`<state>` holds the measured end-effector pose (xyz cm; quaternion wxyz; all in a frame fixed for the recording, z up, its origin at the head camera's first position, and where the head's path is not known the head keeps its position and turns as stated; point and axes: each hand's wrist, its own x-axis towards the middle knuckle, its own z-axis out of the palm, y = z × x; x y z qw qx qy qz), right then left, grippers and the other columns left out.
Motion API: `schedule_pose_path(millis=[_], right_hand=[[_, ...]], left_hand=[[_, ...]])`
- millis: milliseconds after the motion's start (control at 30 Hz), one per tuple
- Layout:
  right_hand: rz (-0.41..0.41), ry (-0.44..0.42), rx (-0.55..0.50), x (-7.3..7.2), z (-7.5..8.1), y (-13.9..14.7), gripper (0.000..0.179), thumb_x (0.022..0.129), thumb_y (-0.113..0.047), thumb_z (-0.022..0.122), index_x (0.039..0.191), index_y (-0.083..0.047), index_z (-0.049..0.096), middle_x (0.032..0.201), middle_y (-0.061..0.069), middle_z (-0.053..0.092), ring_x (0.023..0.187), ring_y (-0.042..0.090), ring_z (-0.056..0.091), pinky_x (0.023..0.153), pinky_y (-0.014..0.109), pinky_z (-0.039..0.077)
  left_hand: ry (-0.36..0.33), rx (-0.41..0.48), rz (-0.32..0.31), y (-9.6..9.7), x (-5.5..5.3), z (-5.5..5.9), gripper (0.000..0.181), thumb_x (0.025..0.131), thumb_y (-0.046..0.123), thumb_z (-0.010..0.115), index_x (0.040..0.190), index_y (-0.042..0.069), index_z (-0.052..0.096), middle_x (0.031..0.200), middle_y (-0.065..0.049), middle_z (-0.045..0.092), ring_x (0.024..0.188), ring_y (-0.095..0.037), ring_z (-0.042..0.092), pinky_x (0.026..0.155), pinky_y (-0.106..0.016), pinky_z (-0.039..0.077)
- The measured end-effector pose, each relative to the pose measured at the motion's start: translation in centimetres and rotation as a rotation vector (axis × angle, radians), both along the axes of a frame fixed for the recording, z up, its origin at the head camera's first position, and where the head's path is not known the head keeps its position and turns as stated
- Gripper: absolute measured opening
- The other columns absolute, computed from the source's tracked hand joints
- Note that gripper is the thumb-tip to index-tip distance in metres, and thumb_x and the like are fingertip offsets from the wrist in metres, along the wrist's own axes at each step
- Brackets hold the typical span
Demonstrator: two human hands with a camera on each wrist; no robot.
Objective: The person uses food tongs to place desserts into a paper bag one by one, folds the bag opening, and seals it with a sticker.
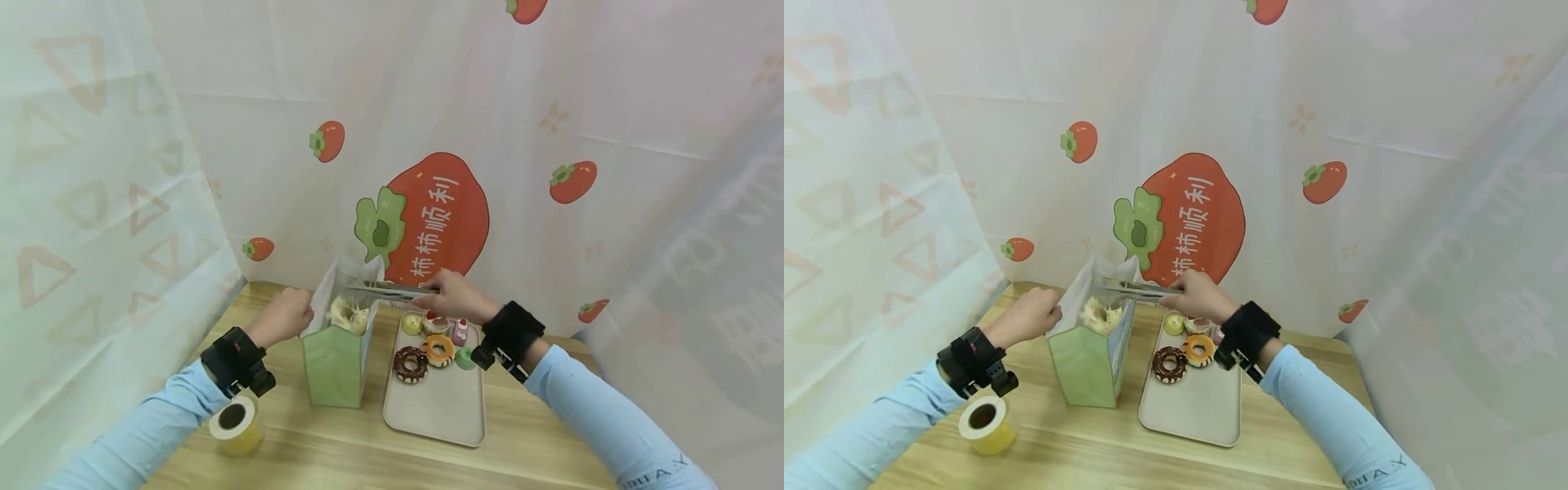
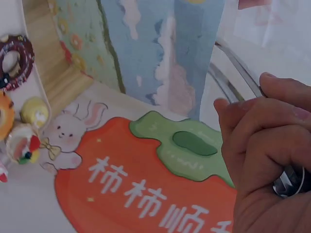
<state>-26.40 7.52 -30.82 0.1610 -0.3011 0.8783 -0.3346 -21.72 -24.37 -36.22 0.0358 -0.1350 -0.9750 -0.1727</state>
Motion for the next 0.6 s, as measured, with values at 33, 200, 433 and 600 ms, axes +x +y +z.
schedule_pose_path(millis=[33,200,433,600], right_hand=[[0.009,0.040,0.040,0.0,0.3,-0.5,0.030,0.095,-0.016,0.066,0.068,-0.010,0.055,0.057,-0.002,0.029,0.049,0.013,0.032,0.055,0.026,0.033],[0.062,0.162,0.186,-0.4,1.2,-3.2,0.017,0.092,-0.016,0.069,0.079,-0.005,0.072,0.054,-0.004,0.035,0.049,0.011,0.027,0.054,0.025,0.027],[0.077,0.198,0.257,-0.6,1.6,-4.4,0.015,0.092,-0.016,0.070,0.087,-0.004,0.076,0.059,-0.001,0.048,0.053,0.012,0.029,0.056,0.025,0.028],[0.076,0.178,0.236,-0.7,1.8,-4.0,0.016,0.092,-0.018,0.071,0.091,-0.003,0.076,0.057,-0.002,0.044,0.052,0.012,0.029,0.055,0.025,0.029]], left_hand=[[0.005,-0.001,-0.002,0.0,0.0,0.0,0.018,0.089,-0.004,0.050,0.102,-0.006,0.062,0.066,-0.006,0.051,0.058,-0.018,0.049,0.057,-0.032,0.041],[0.006,-0.009,-0.005,0.1,0.0,0.0,0.011,0.089,-0.004,0.050,0.084,-0.002,0.060,0.066,-0.004,0.048,0.059,-0.019,0.047,0.056,-0.031,0.040],[-0.001,-0.013,-0.005,0.0,-0.1,0.0,0.019,0.087,-0.004,0.051,0.070,0.004,0.054,0.063,-0.003,0.045,0.056,-0.017,0.045,0.054,-0.029,0.037],[0.005,-0.022,-0.006,-0.1,-0.3,-0.1,0.019,0.086,-0.005,0.051,0.070,0.004,0.053,0.062,-0.003,0.045,0.056,-0.018,0.045,0.054,-0.029,0.037]])
